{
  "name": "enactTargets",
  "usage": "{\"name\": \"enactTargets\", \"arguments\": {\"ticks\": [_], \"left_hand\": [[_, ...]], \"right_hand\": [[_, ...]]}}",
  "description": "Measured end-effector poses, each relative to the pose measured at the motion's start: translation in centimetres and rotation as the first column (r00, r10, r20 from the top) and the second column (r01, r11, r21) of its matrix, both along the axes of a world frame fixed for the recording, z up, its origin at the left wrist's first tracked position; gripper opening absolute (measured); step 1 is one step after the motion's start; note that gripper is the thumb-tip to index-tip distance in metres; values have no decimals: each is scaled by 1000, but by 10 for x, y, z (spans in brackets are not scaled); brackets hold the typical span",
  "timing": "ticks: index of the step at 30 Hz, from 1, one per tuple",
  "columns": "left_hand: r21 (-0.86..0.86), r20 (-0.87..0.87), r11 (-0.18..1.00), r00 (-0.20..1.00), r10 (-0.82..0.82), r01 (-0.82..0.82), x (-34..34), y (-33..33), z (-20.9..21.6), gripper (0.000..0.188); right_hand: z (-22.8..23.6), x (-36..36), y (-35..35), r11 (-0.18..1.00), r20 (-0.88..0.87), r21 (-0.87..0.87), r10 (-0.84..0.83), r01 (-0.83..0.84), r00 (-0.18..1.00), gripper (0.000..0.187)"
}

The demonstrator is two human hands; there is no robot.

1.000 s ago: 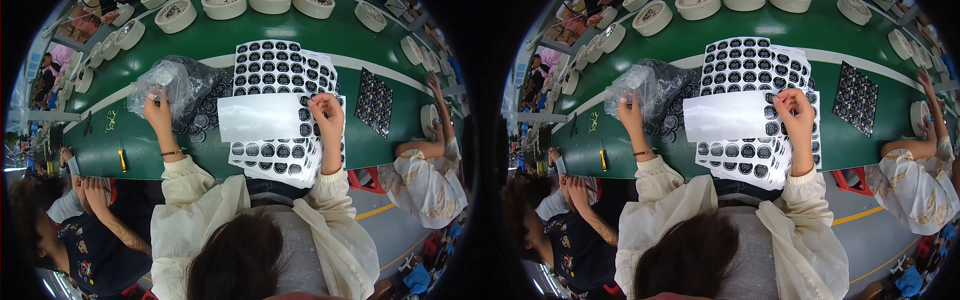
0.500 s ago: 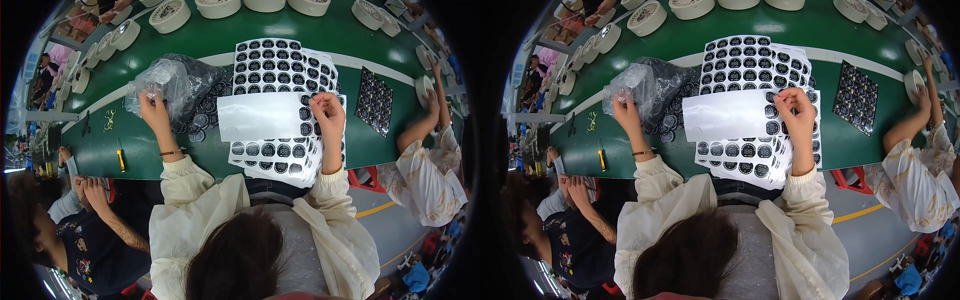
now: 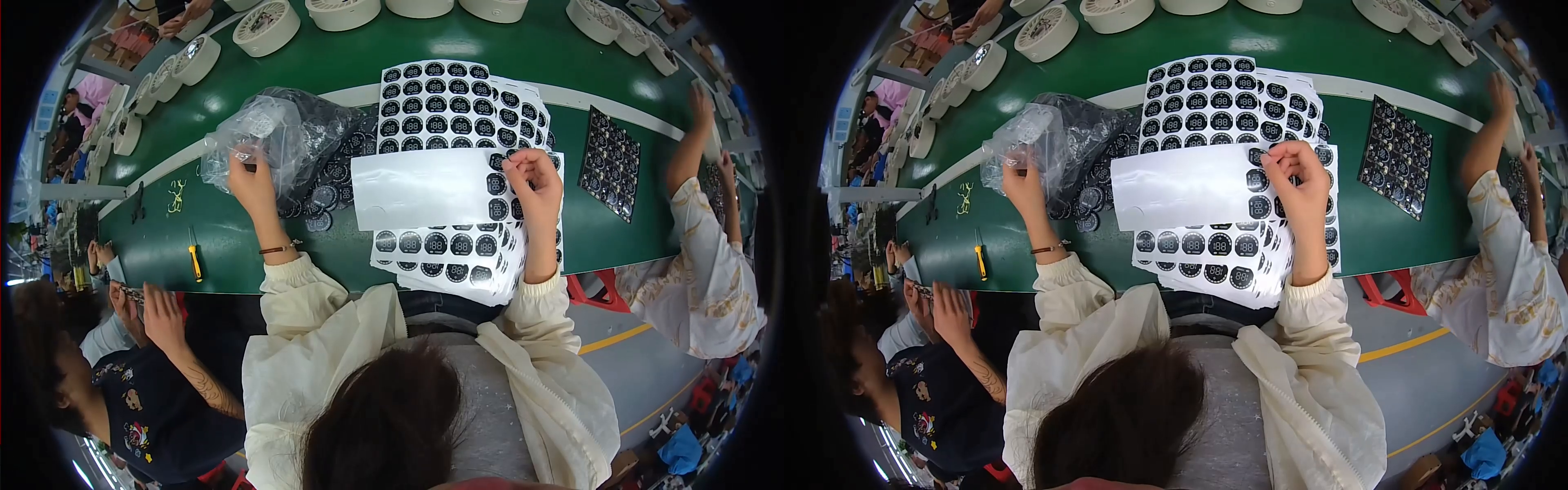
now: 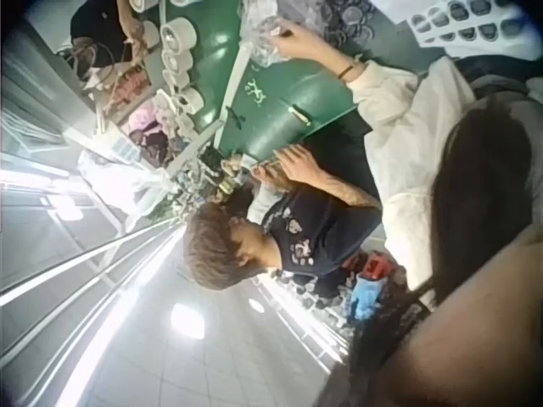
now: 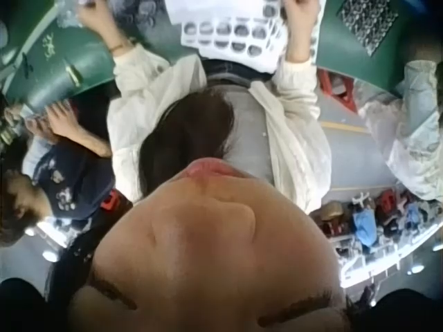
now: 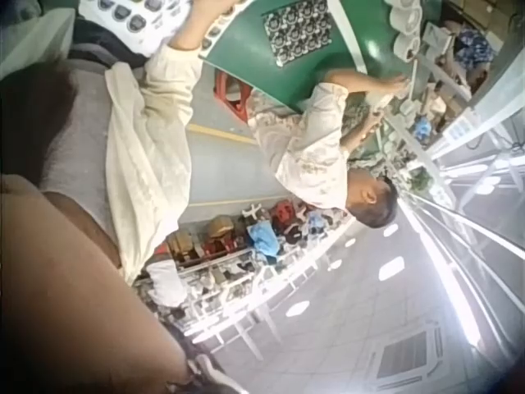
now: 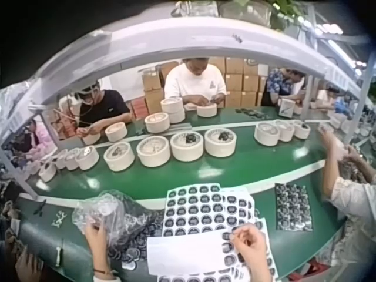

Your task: The person applies small circular labels from a label sheet onto electronic components by hand.

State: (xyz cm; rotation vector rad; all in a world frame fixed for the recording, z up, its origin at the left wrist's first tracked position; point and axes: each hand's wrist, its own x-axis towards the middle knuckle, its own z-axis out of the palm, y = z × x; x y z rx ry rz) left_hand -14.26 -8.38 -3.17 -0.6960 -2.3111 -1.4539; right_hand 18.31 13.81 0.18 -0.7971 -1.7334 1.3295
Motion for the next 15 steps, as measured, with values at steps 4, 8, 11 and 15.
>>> {"name": "enactTargets", "arguments": {"ticks": [4, 8, 11, 15], "left_hand": [[25, 40, 999, 999, 21, -22, 0, 0, 1, 13], [-16, -41, 1000, 999, -20, 19, -6, -4, -2, 17], [-30, 52, 999, 998, -34, 35, -6, -3, -5, 21], [-47, -7, 998, 999, -43, 43, -15, -5, -16, 22]], "right_hand": [[1, 0, -1, 1000, -5, -5, 4, -4, 1000, 11], [3, -1, -1, 1000, 0, -16, -3, 3, 1000, 11], [2, 0, 0, 1000, 1, -10, 5, -5, 1000, 11], [3, -1, -1, 1000, 2, -5, 8, -8, 1000, 11]]}}
